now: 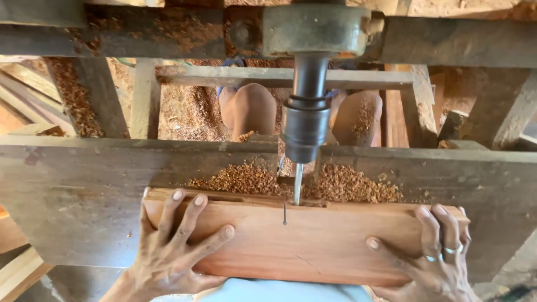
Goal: Using a drill press or mortising machine to cut rectangular holes (mortises) into a wooden plank.
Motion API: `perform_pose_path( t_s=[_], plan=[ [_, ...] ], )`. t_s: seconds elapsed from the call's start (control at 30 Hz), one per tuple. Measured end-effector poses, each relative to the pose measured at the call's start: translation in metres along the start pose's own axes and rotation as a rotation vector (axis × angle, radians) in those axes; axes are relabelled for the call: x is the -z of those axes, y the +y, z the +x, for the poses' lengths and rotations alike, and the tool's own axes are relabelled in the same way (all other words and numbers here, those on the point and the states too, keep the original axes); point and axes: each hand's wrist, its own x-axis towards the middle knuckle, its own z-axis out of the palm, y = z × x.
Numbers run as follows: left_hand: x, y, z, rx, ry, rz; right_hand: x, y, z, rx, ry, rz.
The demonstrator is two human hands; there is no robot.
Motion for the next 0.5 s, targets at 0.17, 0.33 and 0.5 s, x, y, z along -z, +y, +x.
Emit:
perform_pose_path(
  t_s=[0.17,0.33,0.5],
  plan=[
    [-0.002,0.011,0.007,-0.020,-0.038,-0.023,0.002,0.007,-0.009,-0.072,-0.033,0.014],
    [-0.005,-0.004,-0.011,0.029,-0.033,-0.057,-0.007,0.000,-0.002,0.022,0.005,0.026],
    [0.004,-0.029,-0.023,0.040,-0.048,-0.057,-0.016,-0.033,0.016,-0.025,-0.008,-0.011]
  ],
)
